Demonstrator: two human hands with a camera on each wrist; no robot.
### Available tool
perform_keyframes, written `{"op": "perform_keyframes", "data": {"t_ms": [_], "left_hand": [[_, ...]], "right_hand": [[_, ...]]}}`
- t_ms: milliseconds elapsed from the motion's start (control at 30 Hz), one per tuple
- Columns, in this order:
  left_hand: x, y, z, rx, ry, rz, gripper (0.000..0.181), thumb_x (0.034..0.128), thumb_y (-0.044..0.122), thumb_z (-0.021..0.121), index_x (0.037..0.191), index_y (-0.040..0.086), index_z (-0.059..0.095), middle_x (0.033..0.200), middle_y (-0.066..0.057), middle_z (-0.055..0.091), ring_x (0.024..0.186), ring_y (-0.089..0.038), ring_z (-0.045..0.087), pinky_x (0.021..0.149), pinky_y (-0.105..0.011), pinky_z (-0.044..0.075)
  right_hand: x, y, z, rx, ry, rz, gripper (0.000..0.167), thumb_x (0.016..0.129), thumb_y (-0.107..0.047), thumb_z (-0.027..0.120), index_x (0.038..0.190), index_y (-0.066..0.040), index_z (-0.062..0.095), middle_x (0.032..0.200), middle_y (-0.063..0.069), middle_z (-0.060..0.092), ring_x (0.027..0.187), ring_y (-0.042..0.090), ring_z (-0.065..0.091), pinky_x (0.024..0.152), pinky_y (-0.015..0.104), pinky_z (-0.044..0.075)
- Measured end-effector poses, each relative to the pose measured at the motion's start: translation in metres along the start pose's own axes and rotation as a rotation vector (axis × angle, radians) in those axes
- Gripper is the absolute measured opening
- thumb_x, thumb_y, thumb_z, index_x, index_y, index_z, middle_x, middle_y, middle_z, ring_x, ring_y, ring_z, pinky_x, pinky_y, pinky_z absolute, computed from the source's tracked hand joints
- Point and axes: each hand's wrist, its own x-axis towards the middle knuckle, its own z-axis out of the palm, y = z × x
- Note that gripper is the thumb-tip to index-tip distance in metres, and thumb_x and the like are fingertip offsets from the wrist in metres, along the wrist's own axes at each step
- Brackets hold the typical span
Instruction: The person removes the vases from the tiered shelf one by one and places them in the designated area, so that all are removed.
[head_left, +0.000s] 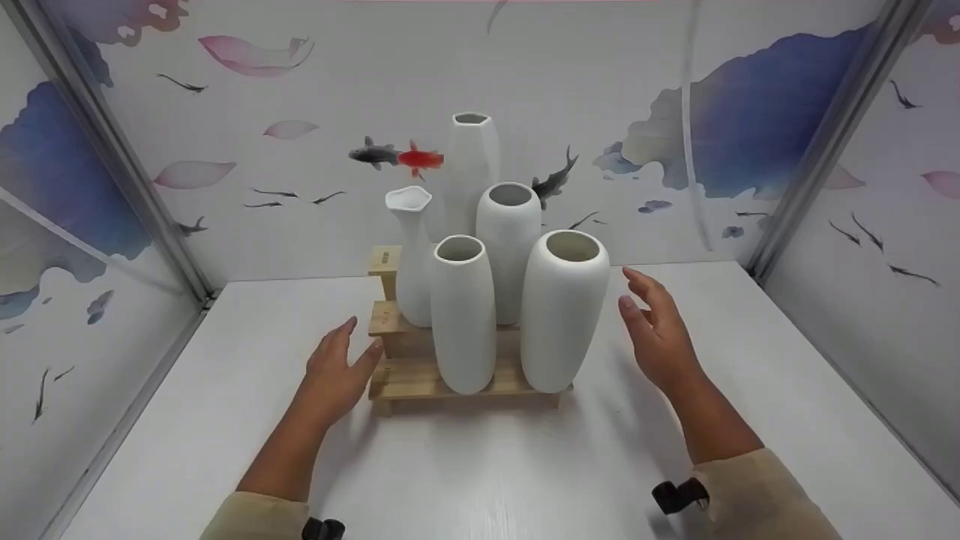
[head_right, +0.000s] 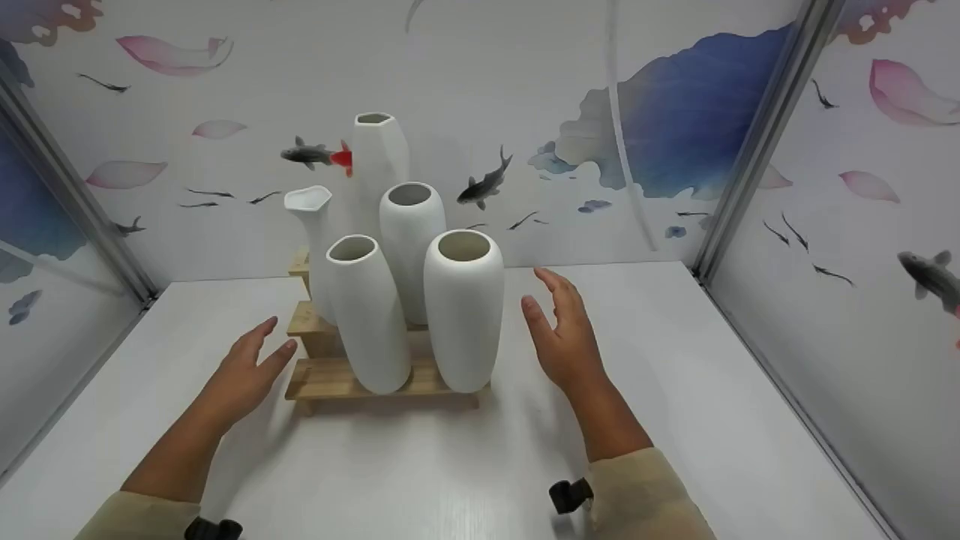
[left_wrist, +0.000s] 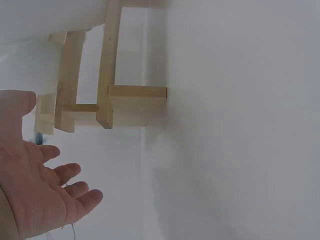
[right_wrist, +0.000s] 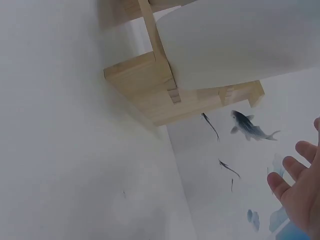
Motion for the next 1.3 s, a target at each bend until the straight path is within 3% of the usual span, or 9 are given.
{"op": "perform_keyframes", "data": {"t_ms": [233, 500, 633, 833, 1000, 1100, 1300], "left_hand": [[-0.009, -0.003, 0.006, -0.099, -0.054, -0.057, 0.083, 0.1082, 0.060, 0.046, 0.173, 0.018, 0.016, 0.179, -0.016, 0.021, 0.165, -0.045, 0.019, 0.130, -0.072, 0.022], [-0.008, -0.010, 0.012, -0.171, -0.071, -0.083, 0.078, 0.1079, 0.044, 0.057, 0.172, 0.017, 0.021, 0.178, -0.014, 0.025, 0.164, -0.043, 0.025, 0.128, -0.069, 0.031], [-0.007, -0.012, 0.014, -0.226, -0.082, -0.096, 0.074, 0.1068, 0.034, 0.058, 0.171, 0.018, 0.024, 0.176, -0.014, 0.029, 0.163, -0.042, 0.030, 0.127, -0.066, 0.036], [-0.009, -0.016, 0.020, -0.286, -0.086, -0.117, 0.068, 0.1065, 0.025, 0.060, 0.168, 0.017, 0.032, 0.170, -0.012, 0.042, 0.154, -0.037, 0.046, 0.116, -0.054, 0.052], [-0.010, -0.015, 0.022, -0.319, -0.077, -0.139, 0.062, 0.1062, 0.021, 0.060, 0.165, 0.015, 0.040, 0.167, -0.012, 0.047, 0.148, -0.034, 0.053, 0.113, -0.050, 0.054], [-0.010, -0.014, 0.022, -0.337, -0.076, -0.140, 0.060, 0.1062, 0.020, 0.058, 0.163, 0.013, 0.043, 0.166, -0.014, 0.047, 0.146, -0.034, 0.056, 0.115, -0.050, 0.053], [-0.010, -0.016, 0.023, -0.389, -0.071, -0.146, 0.056, 0.1052, 0.019, 0.059, 0.160, 0.010, 0.048, 0.165, -0.015, 0.048, 0.137, -0.031, 0.063, 0.112, -0.047, 0.055]], "right_hand": [[-0.005, 0.001, 0.010, 0.097, 0.013, 0.005, 0.058, 0.113, -0.049, 0.043, 0.165, -0.022, 0.037, 0.174, 0.003, 0.035, 0.161, 0.031, 0.036, 0.130, 0.061, 0.033], [-0.007, -0.004, 0.011, 0.163, 0.029, 0.002, 0.053, 0.114, -0.042, 0.042, 0.163, -0.022, 0.038, 0.171, 0.000, 0.039, 0.159, 0.026, 0.039, 0.131, 0.055, 0.035], [-0.004, -0.007, 0.012, 0.218, 0.032, -0.011, 0.052, 0.114, -0.037, 0.042, 0.163, -0.020, 0.039, 0.168, -0.001, 0.043, 0.156, 0.024, 0.043, 0.128, 0.042, 0.041], [-0.004, -0.011, 0.016, 0.324, 0.025, -0.034, 0.050, 0.114, -0.034, 0.042, 0.162, -0.020, 0.039, 0.161, -0.002, 0.048, 0.152, 0.023, 0.048, 0.111, 0.024, 0.047], [-0.006, -0.017, 0.020, 0.378, 0.021, -0.057, 0.048, 0.112, -0.033, 0.044, 0.160, -0.027, 0.040, 0.159, -0.007, 0.049, 0.150, 0.017, 0.051, 0.113, 0.027, 0.050], [-0.006, -0.021, 0.022, 0.411, 0.011, -0.066, 0.049, 0.111, -0.031, 0.047, 0.160, -0.028, 0.040, 0.159, -0.007, 0.050, 0.150, 0.019, 0.051, 0.114, 0.030, 0.050], [-0.006, -0.028, 0.025, 0.480, -0.037, -0.059, 0.062, 0.103, -0.021, 0.057, 0.161, -0.029, 0.036, 0.157, -0.004, 0.049, 0.149, 0.024, 0.051, 0.116, 0.024, 0.049]]}}
